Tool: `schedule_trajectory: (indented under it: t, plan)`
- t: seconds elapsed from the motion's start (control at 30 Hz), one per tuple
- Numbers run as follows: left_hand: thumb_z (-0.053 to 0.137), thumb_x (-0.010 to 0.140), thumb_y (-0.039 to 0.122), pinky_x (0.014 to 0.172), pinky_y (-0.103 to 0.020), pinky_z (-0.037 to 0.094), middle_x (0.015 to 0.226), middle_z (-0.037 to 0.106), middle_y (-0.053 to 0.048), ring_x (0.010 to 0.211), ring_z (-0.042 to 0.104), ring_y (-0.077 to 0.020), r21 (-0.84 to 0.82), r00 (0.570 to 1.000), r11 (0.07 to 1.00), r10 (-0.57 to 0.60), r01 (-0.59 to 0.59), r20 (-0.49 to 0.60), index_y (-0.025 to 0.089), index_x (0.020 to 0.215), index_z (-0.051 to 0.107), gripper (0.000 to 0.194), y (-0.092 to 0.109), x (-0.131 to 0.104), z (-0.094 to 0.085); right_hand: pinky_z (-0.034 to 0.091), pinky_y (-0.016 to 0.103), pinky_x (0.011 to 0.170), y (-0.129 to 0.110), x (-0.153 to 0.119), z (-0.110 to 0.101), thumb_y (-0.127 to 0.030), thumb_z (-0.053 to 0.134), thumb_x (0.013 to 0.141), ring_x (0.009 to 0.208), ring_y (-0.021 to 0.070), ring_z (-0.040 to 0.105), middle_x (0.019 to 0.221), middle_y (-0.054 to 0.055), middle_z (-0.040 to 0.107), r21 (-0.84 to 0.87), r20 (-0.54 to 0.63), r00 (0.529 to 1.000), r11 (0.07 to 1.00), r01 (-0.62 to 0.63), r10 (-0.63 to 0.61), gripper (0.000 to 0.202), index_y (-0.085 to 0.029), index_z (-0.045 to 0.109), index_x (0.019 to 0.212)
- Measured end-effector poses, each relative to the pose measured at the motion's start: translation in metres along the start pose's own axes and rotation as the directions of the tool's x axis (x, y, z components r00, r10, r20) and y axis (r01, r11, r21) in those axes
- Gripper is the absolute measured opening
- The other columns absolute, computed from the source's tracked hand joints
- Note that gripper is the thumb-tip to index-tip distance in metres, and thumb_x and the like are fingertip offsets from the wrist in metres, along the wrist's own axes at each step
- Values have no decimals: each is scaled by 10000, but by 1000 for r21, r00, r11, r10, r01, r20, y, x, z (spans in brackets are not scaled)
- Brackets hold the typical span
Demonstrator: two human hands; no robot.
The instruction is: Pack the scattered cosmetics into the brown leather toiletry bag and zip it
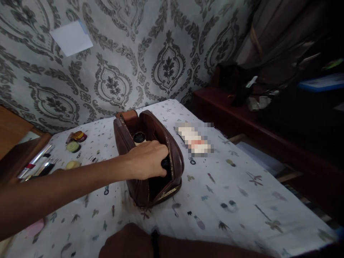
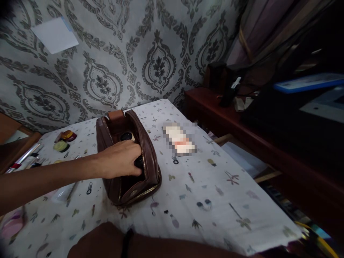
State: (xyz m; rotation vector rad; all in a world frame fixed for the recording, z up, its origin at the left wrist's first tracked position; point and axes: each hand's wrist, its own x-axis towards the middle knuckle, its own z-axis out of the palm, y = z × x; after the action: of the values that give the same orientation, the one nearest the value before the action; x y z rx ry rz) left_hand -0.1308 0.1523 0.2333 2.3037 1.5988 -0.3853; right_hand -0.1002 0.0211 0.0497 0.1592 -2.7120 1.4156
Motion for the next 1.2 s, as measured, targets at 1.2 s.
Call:
schedule_trajectory:
  t: [1.2]
  plan:
    - [665, 722, 392, 690, -336, 504, 928, 709, -124, 902, 651, -280, 98, 1000, 995, 10, -11, 10, 139, 905, 672, 313, -1, -4, -7, 420, 166, 663, -30, -8, -39, -192, 622, 813, 806, 91, 644, 878, -42, 720, 48, 138, 989, 997, -68, 61, 154, -209, 639, 965]
